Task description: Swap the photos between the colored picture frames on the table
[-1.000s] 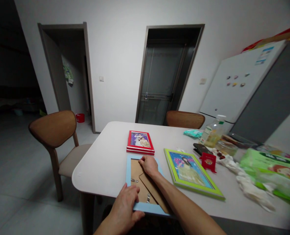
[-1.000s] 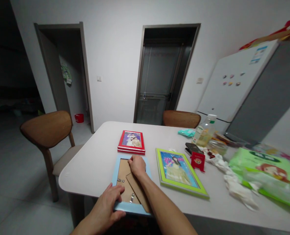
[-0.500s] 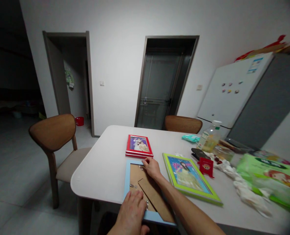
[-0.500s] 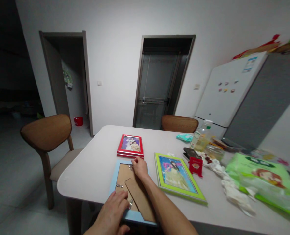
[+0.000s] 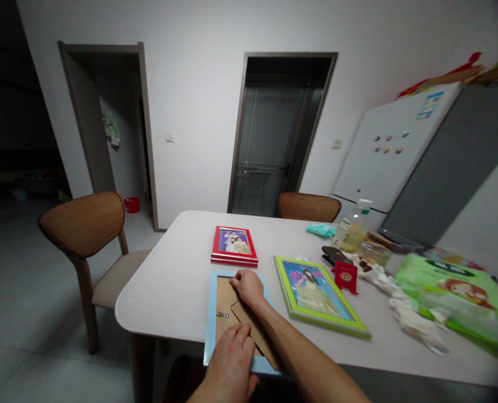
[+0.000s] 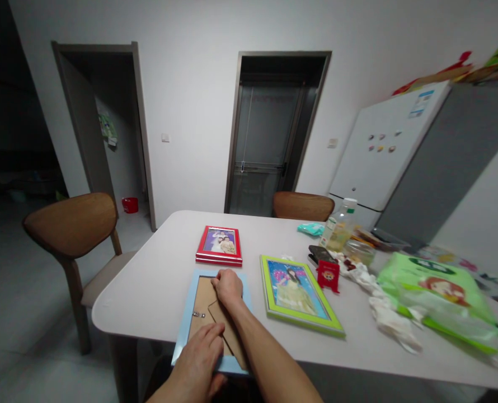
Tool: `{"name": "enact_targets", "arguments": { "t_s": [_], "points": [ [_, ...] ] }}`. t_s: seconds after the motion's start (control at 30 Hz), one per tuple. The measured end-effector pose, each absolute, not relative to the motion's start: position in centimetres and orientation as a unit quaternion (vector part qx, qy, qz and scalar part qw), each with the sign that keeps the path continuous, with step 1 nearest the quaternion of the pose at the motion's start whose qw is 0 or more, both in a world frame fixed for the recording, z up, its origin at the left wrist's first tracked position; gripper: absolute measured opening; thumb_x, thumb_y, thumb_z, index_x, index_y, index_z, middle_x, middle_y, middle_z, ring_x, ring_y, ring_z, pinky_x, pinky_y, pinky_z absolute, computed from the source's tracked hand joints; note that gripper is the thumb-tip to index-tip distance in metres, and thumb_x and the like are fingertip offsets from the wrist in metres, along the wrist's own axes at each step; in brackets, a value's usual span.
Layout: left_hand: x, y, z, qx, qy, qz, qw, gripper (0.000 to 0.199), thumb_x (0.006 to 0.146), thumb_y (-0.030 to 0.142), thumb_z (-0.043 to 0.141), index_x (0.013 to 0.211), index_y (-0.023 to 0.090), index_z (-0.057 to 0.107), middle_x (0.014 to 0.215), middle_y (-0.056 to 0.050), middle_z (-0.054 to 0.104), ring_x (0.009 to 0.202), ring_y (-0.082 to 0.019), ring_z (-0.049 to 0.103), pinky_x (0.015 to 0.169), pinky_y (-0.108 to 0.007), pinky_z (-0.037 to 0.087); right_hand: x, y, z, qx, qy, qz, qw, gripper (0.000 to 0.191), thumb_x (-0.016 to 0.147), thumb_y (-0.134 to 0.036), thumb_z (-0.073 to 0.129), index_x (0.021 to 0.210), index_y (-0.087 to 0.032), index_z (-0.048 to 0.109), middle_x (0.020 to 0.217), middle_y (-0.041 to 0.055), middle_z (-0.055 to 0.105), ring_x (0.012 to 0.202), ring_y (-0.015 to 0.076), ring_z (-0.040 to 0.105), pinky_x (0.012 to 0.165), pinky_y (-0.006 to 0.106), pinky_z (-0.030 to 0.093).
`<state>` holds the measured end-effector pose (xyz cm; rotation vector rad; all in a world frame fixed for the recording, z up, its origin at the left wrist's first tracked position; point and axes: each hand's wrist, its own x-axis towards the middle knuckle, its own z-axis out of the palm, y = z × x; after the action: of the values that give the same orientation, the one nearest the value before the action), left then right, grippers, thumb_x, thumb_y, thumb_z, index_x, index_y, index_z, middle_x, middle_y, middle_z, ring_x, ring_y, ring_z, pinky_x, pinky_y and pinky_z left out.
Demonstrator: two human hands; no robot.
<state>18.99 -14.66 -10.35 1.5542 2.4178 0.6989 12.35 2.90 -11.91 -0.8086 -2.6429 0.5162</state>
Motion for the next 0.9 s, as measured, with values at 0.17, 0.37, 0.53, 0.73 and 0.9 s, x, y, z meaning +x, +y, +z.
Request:
{"name": "enact_targets", "arguments": {
  "t_s": [0.17,0.37,0.53,0.73,0.9],
  "points": [
    [19.4,-14.8,-10.2,0.507,0.814,0.268,0.091,0.05,0.058,0.013,0.057,0.107,0.011,0.05,0.126,-0.009,0.042,0.115,-0.023,0.034,0.1,-0.034,0.024,11.5,3.0,-11.9,-0.293,-0.925,0.166,0.175,0.016,0.067,-0.03,0.055,0.076,-0.018,0.058,0.076,0.0053,0.062,0.07,0.0152,0.054,0.054,0.023,0.028],
    [18.9,-15.1,-10.6,0.516,0.807,0.274,0.085,0.052,0.055,0.013,0.059,0.106,0.01,0.05,0.124,-0.01,0.044,0.113,-0.023,0.035,0.099,-0.032,0.025,11.9,3.5,-11.7,-0.27,-0.926,0.175,0.196,0.016,0.072,-0.031,0.049,0.073,-0.018,0.058,0.074,0.0037,0.063,0.068,0.0128,0.054,0.055,0.021,0.03],
    [18.6,-15.0,-10.4,0.527,0.8,0.268,0.097,0.05,0.056,0.015,0.06,0.105,0.01,0.051,0.124,-0.009,0.044,0.113,-0.023,0.036,0.098,-0.031,0.026,12.4,4.2,-11.8,-0.253,-0.928,0.194,0.193,0.016,0.071,-0.03,0.051,0.069,-0.019,0.062,0.069,0.0019,0.065,0.063,0.0111,0.055,0.053,0.019,0.03],
    [18.9,-15.0,-10.5,0.522,0.801,0.28,0.088,0.048,0.056,0.014,0.058,0.104,0.011,0.052,0.123,-0.008,0.045,0.112,-0.022,0.036,0.098,-0.03,0.026,12.7,3.6,-12.2,-0.248,-0.931,0.191,0.189,0.014,0.067,-0.026,0.054,0.062,-0.017,0.064,0.065,0.0034,0.065,0.06,0.0117,0.056,0.052,0.02,0.031],
    [19.2,-15.0,-10.5,0.508,0.808,0.284,0.092,0.05,0.055,0.012,0.058,0.104,0.01,0.051,0.124,-0.009,0.044,0.113,-0.022,0.036,0.098,-0.031,0.026,12.9,3.2,-12.5,-0.256,-0.931,0.17,0.198,0.017,0.071,-0.027,0.05,0.068,-0.017,0.064,0.07,0.0056,0.065,0.065,0.0131,0.056,0.056,0.021,0.032]
  ]
}}
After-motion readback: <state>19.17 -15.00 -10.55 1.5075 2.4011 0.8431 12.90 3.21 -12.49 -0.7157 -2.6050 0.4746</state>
